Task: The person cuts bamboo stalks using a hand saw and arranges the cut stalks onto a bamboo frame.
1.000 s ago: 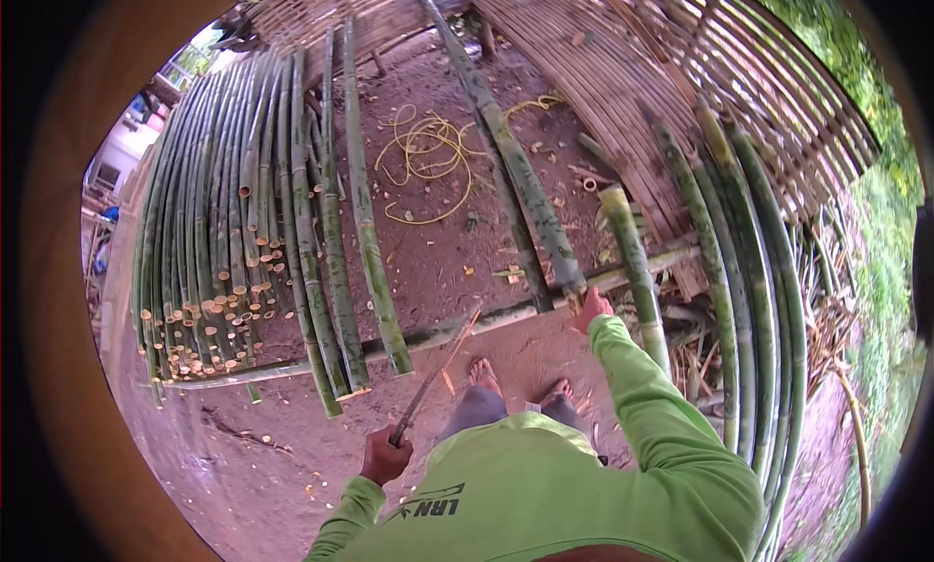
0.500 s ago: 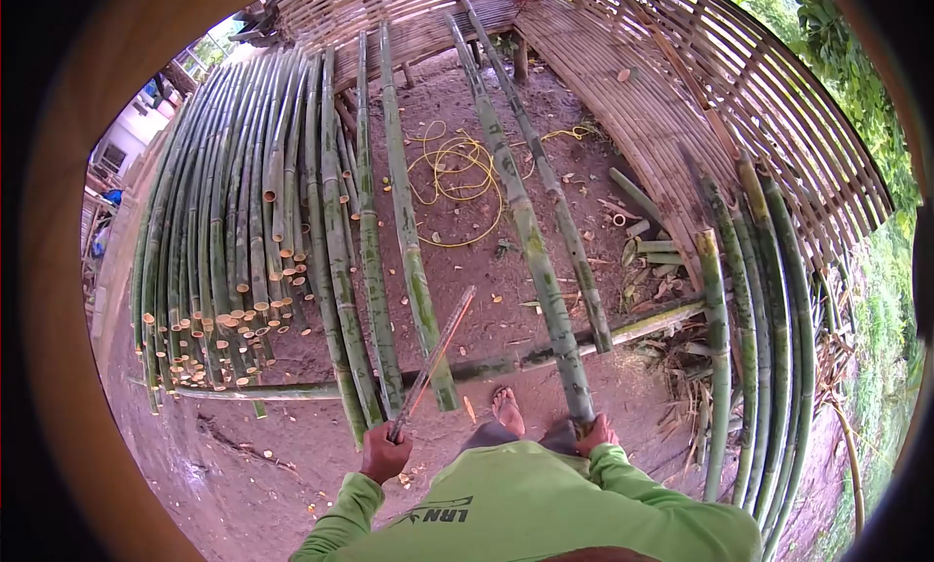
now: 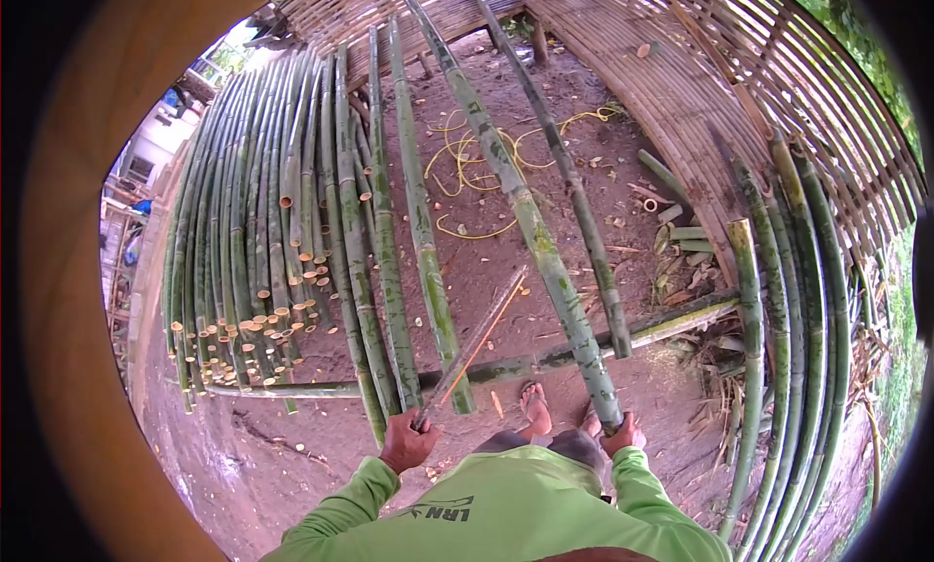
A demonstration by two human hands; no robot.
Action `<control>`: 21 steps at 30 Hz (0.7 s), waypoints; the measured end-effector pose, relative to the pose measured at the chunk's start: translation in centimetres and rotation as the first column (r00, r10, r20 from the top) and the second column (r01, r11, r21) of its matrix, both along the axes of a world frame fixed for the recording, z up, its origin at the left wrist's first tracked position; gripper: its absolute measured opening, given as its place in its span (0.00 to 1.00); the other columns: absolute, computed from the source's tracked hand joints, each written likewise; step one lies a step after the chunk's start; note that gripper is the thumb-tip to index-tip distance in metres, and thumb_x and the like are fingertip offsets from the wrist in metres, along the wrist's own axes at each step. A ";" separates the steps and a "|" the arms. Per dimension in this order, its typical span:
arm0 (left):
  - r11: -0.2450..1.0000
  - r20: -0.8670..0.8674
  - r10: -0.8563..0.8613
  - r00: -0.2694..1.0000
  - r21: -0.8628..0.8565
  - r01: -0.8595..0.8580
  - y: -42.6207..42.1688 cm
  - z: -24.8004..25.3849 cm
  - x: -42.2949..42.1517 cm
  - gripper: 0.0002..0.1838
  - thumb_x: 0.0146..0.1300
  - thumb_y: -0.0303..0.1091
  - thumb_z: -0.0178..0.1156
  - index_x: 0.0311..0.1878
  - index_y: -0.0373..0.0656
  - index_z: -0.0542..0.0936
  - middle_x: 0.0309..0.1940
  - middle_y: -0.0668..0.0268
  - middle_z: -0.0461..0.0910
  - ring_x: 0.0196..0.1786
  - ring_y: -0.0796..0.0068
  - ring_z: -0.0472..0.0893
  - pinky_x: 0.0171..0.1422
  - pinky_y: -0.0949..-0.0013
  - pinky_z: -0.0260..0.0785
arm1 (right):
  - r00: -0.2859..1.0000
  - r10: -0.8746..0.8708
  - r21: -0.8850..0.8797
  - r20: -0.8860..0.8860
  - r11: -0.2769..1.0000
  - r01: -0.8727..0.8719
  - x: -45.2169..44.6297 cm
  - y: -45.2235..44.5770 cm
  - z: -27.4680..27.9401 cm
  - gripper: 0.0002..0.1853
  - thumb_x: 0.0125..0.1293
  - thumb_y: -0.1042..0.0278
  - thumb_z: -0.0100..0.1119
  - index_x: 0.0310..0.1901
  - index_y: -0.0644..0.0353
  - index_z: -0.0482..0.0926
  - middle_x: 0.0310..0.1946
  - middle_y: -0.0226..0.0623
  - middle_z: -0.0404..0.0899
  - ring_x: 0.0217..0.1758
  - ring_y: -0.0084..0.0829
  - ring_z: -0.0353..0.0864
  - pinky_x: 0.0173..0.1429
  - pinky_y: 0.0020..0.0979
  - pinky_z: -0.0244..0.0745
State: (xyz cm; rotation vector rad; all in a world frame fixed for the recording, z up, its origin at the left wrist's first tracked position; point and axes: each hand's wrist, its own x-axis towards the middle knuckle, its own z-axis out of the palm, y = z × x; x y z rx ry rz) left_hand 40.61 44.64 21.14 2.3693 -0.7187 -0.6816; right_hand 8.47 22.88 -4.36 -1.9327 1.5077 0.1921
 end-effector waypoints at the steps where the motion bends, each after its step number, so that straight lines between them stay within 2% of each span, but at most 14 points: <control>1: 1.000 0.014 0.008 1.000 -0.006 -0.008 0.3 0.1 -0.3 0.13 0.51 0.31 0.62 0.20 0.39 0.67 0.12 0.66 0.64 0.18 0.80 0.61 0.22 0.68 0.57 | 0.999 0.032 0.015 -0.043 0.999 -0.031 -0.8 -0.4 -1.8 0.33 0.39 0.56 0.69 0.49 0.55 0.68 0.34 0.51 0.82 0.40 0.55 0.82 0.44 0.50 0.76; 5: 0.996 0.039 0.075 0.996 -0.052 -0.073 1.6 1.7 -2.8 0.14 0.51 0.31 0.62 0.19 0.41 0.67 0.12 0.68 0.63 0.18 0.81 0.61 0.22 0.69 0.56 | 0.988 0.118 0.100 -0.097 0.989 -0.108 -1.6 -3.1 -2.1 0.37 0.36 0.57 0.72 0.52 0.56 0.69 0.38 0.50 0.81 0.45 0.52 0.81 0.48 0.47 0.76; 10: 0.970 -0.077 0.211 0.974 -0.103 -0.218 2.6 3.0 -5.7 0.15 0.51 0.29 0.64 0.18 0.42 0.66 0.13 0.71 0.64 0.19 0.83 0.61 0.22 0.70 0.56 | 0.930 0.299 0.171 -0.213 0.949 -0.266 -1.3 -6.9 0.5 0.41 0.35 0.56 0.74 0.55 0.59 0.69 0.43 0.49 0.81 0.51 0.47 0.80 0.55 0.42 0.75; 13: 0.957 -0.095 0.212 0.973 -0.180 -0.226 2.6 3.1 -6.5 0.15 0.51 0.29 0.64 0.18 0.42 0.66 0.13 0.72 0.64 0.20 0.83 0.61 0.22 0.70 0.56 | 0.907 0.403 0.274 -0.125 0.892 -0.359 1.1 -8.9 3.7 0.41 0.36 0.54 0.75 0.55 0.61 0.72 0.46 0.48 0.81 0.52 0.46 0.80 0.58 0.40 0.74; 14: 0.957 -0.090 0.211 0.973 -0.186 -0.224 2.8 3.2 -6.8 0.15 0.50 0.27 0.64 0.18 0.43 0.65 0.13 0.71 0.65 0.19 0.83 0.61 0.22 0.70 0.57 | 0.918 0.378 0.247 -0.116 0.907 -0.342 2.7 -8.3 5.1 0.41 0.36 0.53 0.76 0.55 0.62 0.74 0.48 0.48 0.80 0.54 0.46 0.79 0.60 0.38 0.73; 17: 0.943 -0.070 0.237 0.969 -0.225 -0.247 2.9 4.6 -7.3 0.16 0.50 0.26 0.65 0.18 0.43 0.65 0.13 0.70 0.66 0.19 0.82 0.62 0.22 0.70 0.57 | 0.899 0.437 0.296 -0.010 0.860 -0.415 10.9 -6.2 9.0 0.37 0.43 0.51 0.71 0.55 0.62 0.75 0.48 0.50 0.81 0.54 0.44 0.80 0.60 0.39 0.74; 18: 0.939 -0.044 0.231 0.972 -0.252 -0.235 3.1 4.7 -7.4 0.17 0.50 0.26 0.65 0.18 0.43 0.64 0.13 0.70 0.66 0.18 0.82 0.63 0.22 0.70 0.58 | 0.863 0.504 0.282 0.046 0.822 -0.495 13.4 -4.6 7.6 0.34 0.46 0.50 0.68 0.54 0.61 0.76 0.47 0.49 0.81 0.52 0.45 0.81 0.58 0.40 0.75; 19: 0.934 -0.015 0.225 0.974 -0.282 -0.220 3.3 4.8 -7.4 0.17 0.50 0.25 0.65 0.18 0.44 0.64 0.13 0.70 0.67 0.18 0.81 0.63 0.23 0.70 0.59 | 0.842 0.493 0.297 0.221 0.788 -0.539 16.4 -2.4 8.2 0.35 0.46 0.48 0.69 0.55 0.61 0.75 0.45 0.49 0.82 0.50 0.45 0.82 0.56 0.41 0.75; 20: 0.928 0.014 0.219 0.976 -0.311 -0.203 3.3 5.0 -7.4 0.17 0.50 0.24 0.65 0.18 0.44 0.64 0.14 0.69 0.67 0.18 0.81 0.64 0.23 0.71 0.60 | 0.701 0.641 0.364 0.314 0.600 -0.712 20.1 -0.2 9.5 0.37 0.45 0.45 0.70 0.55 0.60 0.75 0.43 0.47 0.82 0.48 0.45 0.82 0.54 0.41 0.76; 21: 0.913 0.025 0.229 0.973 -0.353 -0.206 3.2 5.2 -7.4 0.17 0.50 0.24 0.65 0.18 0.44 0.64 0.14 0.69 0.68 0.18 0.80 0.65 0.23 0.71 0.61 | 0.673 0.493 0.361 0.551 0.587 -0.725 22.3 3.4 8.6 0.39 0.43 0.42 0.71 0.55 0.58 0.76 0.45 0.48 0.82 0.48 0.44 0.81 0.54 0.40 0.75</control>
